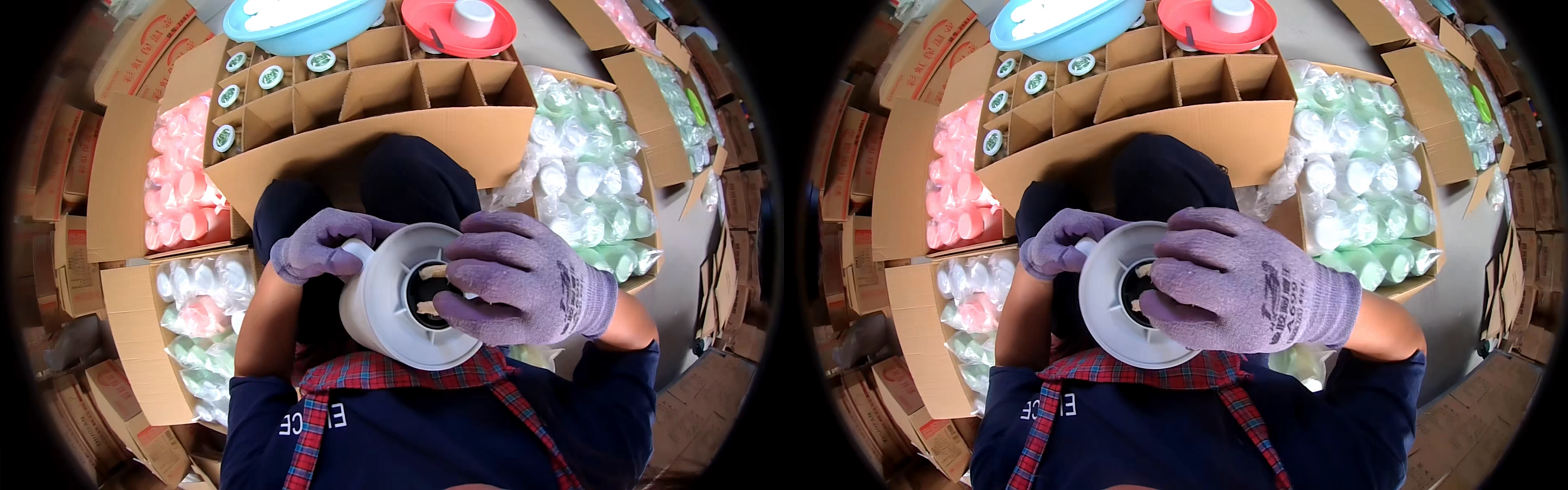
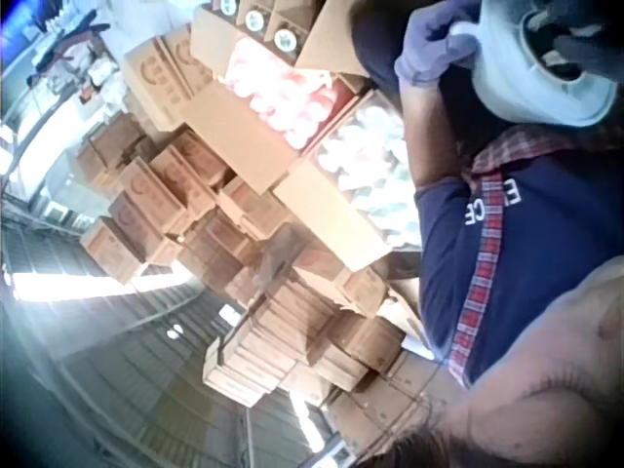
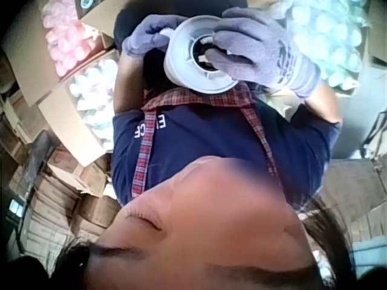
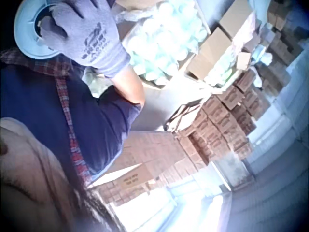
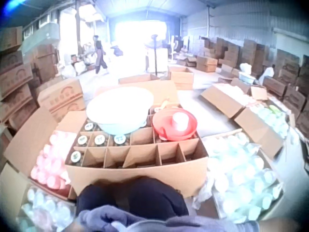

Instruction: The person assembles thermos flasks by inserting inner liners into outer bodies, adding seals, and screwing on lids. They then wrap each completed unit in a plastic bag and place it into a cardboard box. The process is repeated for multiple units of different colors.

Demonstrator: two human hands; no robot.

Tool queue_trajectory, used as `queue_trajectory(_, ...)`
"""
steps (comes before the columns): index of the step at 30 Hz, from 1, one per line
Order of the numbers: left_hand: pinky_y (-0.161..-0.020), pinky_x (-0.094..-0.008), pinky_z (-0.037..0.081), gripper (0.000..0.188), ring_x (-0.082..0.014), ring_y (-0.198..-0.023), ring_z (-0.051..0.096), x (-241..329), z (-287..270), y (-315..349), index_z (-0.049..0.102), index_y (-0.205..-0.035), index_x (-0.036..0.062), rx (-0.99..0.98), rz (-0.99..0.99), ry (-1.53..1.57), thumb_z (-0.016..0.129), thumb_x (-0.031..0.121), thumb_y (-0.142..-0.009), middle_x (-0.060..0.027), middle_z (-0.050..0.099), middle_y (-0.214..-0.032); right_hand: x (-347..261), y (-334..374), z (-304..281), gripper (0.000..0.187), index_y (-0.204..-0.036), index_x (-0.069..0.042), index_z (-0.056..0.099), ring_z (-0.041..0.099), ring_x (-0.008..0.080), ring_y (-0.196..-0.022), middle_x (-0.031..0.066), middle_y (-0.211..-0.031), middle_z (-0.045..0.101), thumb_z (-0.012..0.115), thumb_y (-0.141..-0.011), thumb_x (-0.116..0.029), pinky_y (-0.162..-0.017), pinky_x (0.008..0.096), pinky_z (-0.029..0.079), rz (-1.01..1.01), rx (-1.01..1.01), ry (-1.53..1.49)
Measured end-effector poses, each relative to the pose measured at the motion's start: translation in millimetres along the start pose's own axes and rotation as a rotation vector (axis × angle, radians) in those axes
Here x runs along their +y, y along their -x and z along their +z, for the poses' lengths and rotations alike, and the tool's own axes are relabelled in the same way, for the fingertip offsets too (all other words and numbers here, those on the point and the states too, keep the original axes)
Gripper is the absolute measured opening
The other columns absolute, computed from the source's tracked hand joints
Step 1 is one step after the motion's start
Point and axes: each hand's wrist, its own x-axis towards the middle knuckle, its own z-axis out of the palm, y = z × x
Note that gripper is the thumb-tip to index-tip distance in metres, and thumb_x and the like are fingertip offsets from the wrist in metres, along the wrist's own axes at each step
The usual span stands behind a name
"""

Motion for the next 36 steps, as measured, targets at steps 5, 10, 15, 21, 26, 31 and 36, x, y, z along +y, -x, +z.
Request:
queue_trajectory(5, -0.101, -0.0375, 0.042, 0.027, -0.0267, -0.123, 0.054, 0.5, 17.1, -5.4, 0.061, -0.079, -0.0018, -0.103, 0.058, -0.037, 0.075, 0.02, -0.082, -0.0311, 0.052, -0.14, -9.8, -3.3, -4.7, 0.03, -0.096, -0.008, 0.068, 0.061, 0.0263, -0.097, 0.0073, -0.097, 0.056, 0.071, -0.067, -0.016, -0.093, 0.0449, 0.054, -0.158, -0.109, -0.082)
queue_trajectory(10, -0.083, -0.0313, 0.051, 0.035, -0.0245, -0.1, 0.068, 1.2, 46.4, 15.8, 0.058, -0.077, -0.0029, 0.136, 0.137, -0.393, 0.076, 0.027, -0.079, -0.0291, 0.062, -0.128, -8.2, -4.8, -8.6, 0.024, -0.093, -0.01, 0.063, 0.064, 0.0243, -0.077, 0.006, -0.086, 0.056, 0.069, -0.072, -0.019, -0.066, 0.0394, 0.055, 0.03, -0.313, -0.081)
queue_trajectory(15, -0.079, -0.0361, 0.057, 0.044, -0.0382, -0.098, 0.071, -6.5, 122.8, 46.3, 0.06, -0.077, -0.0035, 0.669, 0.206, -0.949, 0.08, 0.036, -0.081, -0.031, 0.065, -0.117, -18.0, 22.5, 29.1, 0.018, -0.096, -0.008, 0.058, 0.065, 0.032, -0.069, 0.0098, -0.08, 0.059, 0.067, -0.086, -0.02, -0.056, 0.0408, 0.051, 0.663, -0.161, -0.208)
queue_trajectory(21, -0.079, -0.0381, 0.059, 0.049, -0.0427, -0.098, 0.07, -8.9, 139.2, 43.9, 0.056, -0.08, -0.0041, 0.752, 0.202, -1.155, 0.083, 0.037, -0.078, -0.0321, 0.064, -0.117, -18.1, 19.4, 46.9, 0.018, -0.101, -0.005, 0.054, 0.065, 0.0386, -0.077, 0.0161, -0.088, 0.063, 0.063, -0.092, -0.018, -0.063, 0.0456, 0.051, 0.95, -0.11, -0.22)
queue_trajectory(26, -0.083, -0.0379, 0.056, 0.04, -0.0388, -0.103, 0.068, -6.5, 134.3, 38.7, 0.058, -0.083, -0.0046, 0.764, 0.127, -1.126, 0.078, 0.03, -0.085, -0.0308, 0.062, -0.124, 1.3, 18.1, 46.0, 0.017, -0.103, -0.005, 0.056, 0.065, 0.0376, -0.081, 0.0159, -0.087, 0.062, 0.062, -0.092, -0.017, -0.068, 0.0449, 0.051, 0.908, -0.111, -0.258)
queue_trajectory(31, -0.085, -0.0356, 0.051, 0.023, -0.0306, -0.099, 0.068, -5.6, 114.7, 44.0, 0.061, -0.088, -0.0081, 1.205, 0.002, -0.671, 0.066, 0.014, -0.087, -0.026, 0.065, -0.122, 67.9, -14.6, -14.6, 0.013, -0.102, -0.001, 0.061, 0.064, 0.0196, -0.078, 0.0105, -0.085, 0.064, 0.058, -0.096, -0.011, -0.072, 0.0324, 0.051, 0.767, 0.564, -0.03)
queue_trajectory(36, -0.096, -0.0408, 0.049, 0.031, -0.0345, -0.114, 0.062, 6.2, 113.6, 57.1, 0.06, -0.114, -0.0068, 1.157, 0.165, -0.523, 0.059, 0.002, -0.084, -0.0239, 0.062, -0.117, 251.7, 19.1, 4.0, 0.02, -0.103, -0.008, 0.058, 0.064, 0.0401, -0.09, 0.0184, -0.091, 0.067, 0.057, -0.096, -0.028, -0.075, 0.0516, 0.051, 0.905, 0.146, 0.518)
